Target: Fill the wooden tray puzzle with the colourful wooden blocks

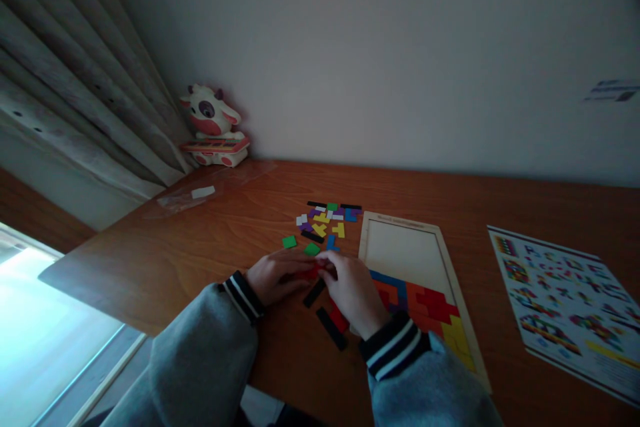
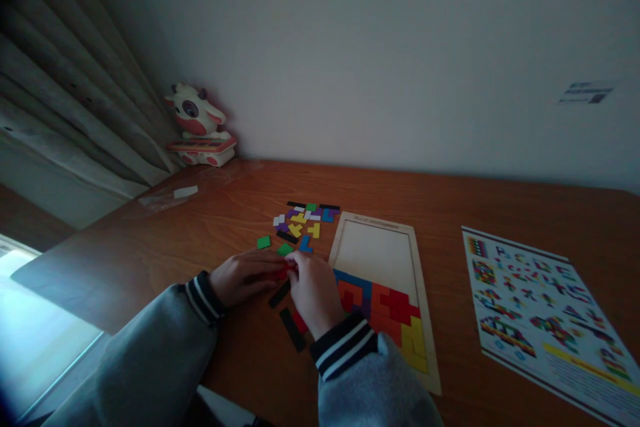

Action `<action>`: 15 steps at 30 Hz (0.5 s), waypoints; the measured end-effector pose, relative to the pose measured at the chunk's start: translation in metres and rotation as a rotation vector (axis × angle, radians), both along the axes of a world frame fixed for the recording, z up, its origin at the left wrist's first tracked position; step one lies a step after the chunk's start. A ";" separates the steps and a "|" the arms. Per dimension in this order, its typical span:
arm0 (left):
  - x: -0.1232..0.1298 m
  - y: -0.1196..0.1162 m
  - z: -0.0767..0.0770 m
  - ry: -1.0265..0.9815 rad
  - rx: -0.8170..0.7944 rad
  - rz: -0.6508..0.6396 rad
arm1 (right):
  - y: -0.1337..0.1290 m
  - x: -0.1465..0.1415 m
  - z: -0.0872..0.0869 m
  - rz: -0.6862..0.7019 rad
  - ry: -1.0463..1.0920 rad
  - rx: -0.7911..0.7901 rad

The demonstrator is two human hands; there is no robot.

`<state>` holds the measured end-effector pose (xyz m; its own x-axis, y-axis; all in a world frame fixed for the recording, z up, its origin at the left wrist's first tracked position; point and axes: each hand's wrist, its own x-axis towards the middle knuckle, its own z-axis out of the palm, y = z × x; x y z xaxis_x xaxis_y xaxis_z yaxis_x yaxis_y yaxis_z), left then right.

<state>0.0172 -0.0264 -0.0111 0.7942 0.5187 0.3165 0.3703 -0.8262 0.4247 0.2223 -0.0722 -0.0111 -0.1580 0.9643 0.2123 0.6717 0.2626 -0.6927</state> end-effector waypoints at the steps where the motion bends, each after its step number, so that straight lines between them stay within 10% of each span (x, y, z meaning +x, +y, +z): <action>1: 0.000 -0.001 0.000 0.004 0.010 0.030 | 0.001 -0.001 0.000 -0.002 -0.004 -0.007; 9: 0.004 -0.013 0.009 0.168 0.208 0.381 | -0.002 -0.004 -0.004 0.004 -0.018 -0.019; 15: 0.015 -0.018 0.008 0.104 0.148 0.321 | -0.007 -0.003 0.001 0.026 -0.022 -0.029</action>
<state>0.0319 -0.0445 -0.0036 0.6301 0.7014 0.3331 0.6558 -0.7104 0.2553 0.2188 -0.0797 -0.0101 -0.1878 0.9656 0.1801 0.6800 0.2601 -0.6855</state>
